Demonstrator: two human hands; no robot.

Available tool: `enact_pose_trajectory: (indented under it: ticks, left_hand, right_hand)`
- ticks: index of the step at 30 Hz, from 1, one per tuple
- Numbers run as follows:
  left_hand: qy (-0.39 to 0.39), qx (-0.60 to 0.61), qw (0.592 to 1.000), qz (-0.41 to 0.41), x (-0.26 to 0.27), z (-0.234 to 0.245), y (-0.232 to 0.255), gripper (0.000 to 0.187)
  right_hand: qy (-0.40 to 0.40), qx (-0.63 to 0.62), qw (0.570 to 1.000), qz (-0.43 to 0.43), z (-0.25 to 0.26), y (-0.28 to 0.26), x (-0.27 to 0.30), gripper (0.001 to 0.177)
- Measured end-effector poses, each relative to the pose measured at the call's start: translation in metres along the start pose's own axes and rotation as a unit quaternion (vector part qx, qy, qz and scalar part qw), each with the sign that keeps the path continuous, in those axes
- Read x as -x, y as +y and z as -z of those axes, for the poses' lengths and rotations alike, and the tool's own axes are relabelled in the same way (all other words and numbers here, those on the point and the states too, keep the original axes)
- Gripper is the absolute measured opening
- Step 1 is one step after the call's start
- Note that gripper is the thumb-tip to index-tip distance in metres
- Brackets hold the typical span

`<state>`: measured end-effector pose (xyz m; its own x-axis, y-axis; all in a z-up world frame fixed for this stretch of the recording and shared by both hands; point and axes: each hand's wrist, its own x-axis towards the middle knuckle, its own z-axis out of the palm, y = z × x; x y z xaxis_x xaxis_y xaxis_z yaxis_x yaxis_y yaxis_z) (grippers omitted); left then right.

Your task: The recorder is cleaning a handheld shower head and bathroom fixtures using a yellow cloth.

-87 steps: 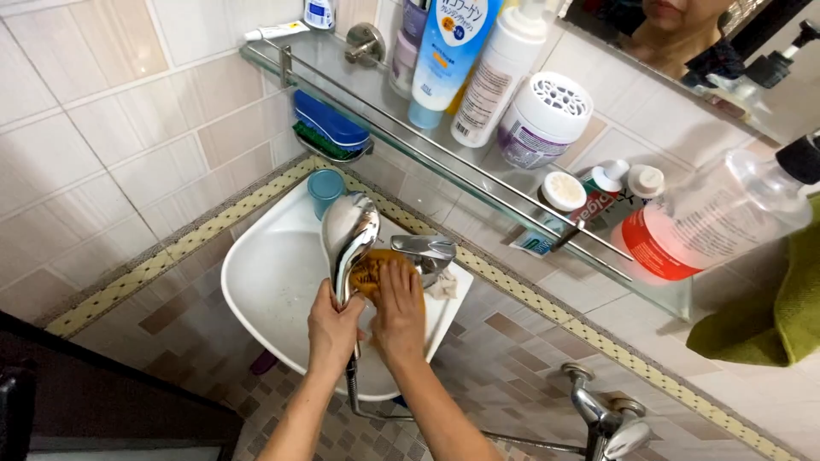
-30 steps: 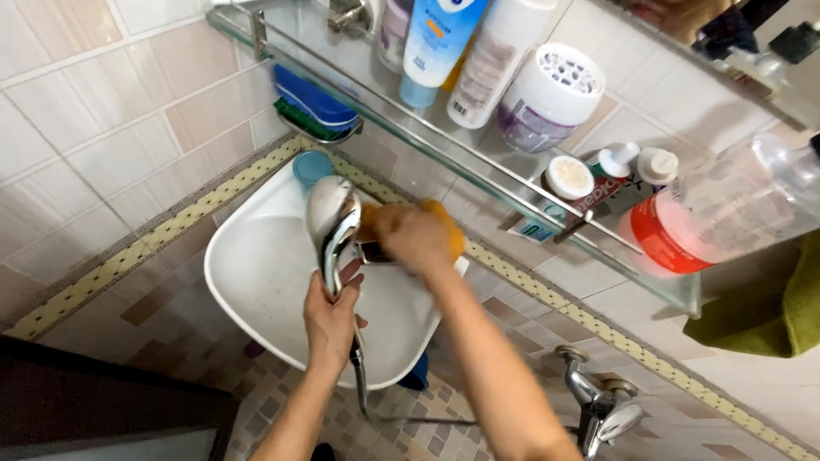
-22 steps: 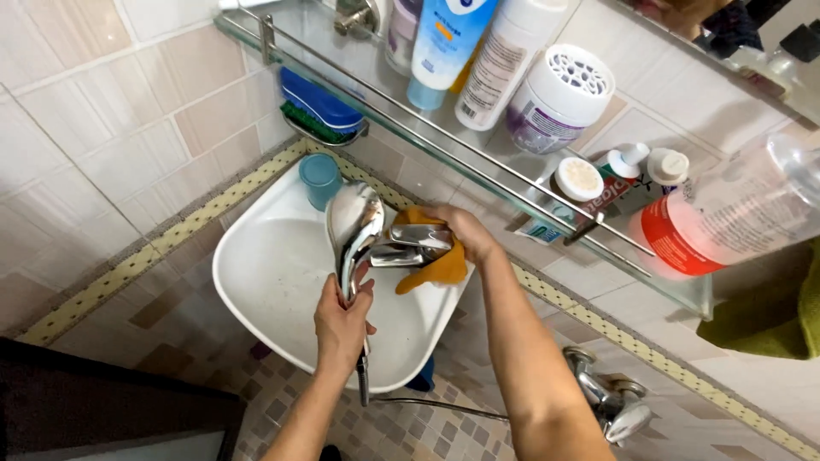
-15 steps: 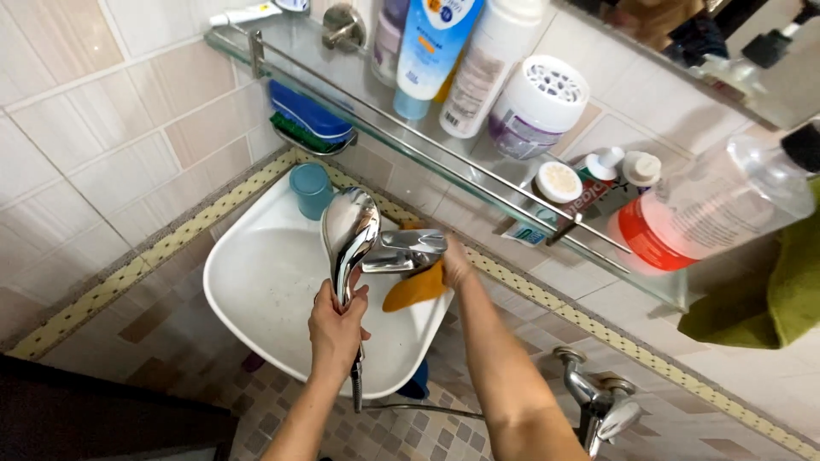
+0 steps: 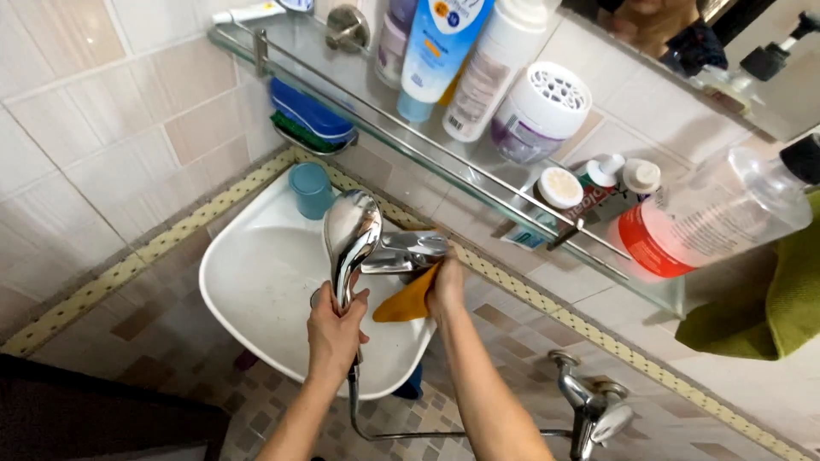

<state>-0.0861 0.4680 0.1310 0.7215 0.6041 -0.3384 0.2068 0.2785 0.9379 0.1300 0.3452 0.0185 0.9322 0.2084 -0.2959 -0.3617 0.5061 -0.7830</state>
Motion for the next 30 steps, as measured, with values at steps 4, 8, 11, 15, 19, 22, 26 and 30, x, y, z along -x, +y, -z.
enact_pose_trajectory:
  ticks: [4, 8, 11, 15, 19, 22, 26, 30]
  left_hand:
    - [0.017, -0.013, 1.000, -0.001, -0.001, 0.001, -0.001, 0.025]
    - [0.014, -0.026, 1.000, 0.004, 0.005, -0.005, 0.002, 0.030]
    - [0.017, -0.026, 0.999, 0.010, 0.001, -0.003, 0.001, 0.026]
    - [0.034, 0.040, 0.999, -0.008, 0.003, -0.007, -0.012, 0.022]
    - [0.046, 0.101, 0.993, -0.047, -0.001, -0.011, -0.015, 0.022]
    - [0.033, 0.124, 0.990, -0.058, 0.005, -0.005, -0.014, 0.027]
    - [0.019, 0.104, 0.993, -0.056, 0.016, 0.001, -0.004, 0.029]
    - [0.039, 0.115, 0.991, -0.053, 0.016, 0.004, -0.006, 0.028]
  right_hand:
    - [0.036, -0.043, 0.998, -0.011, -0.045, -0.038, 0.074, 0.038]
    - [0.079, 0.273, 0.953, 0.108, -0.074, -0.052, 0.120, 0.038]
    - [0.050, 0.584, 0.748, 0.310, -0.081, -0.035, 0.119, 0.026]
    - [-0.161, 0.594, 0.611, 0.497, -0.113, -0.029, 0.128, 0.022]
    - [-0.212, 0.570, 0.593, 0.528, -0.115, -0.049, 0.129, 0.024]
    - [-0.141, 0.525, 0.663, 0.514, -0.076, -0.040, 0.110, 0.030]
    - [0.029, 0.538, 0.741, 0.400, -0.051, -0.024, 0.099, 0.021]
    - [-0.003, 0.547, 0.665, 0.508, -0.041, 0.016, 0.122, 0.014]
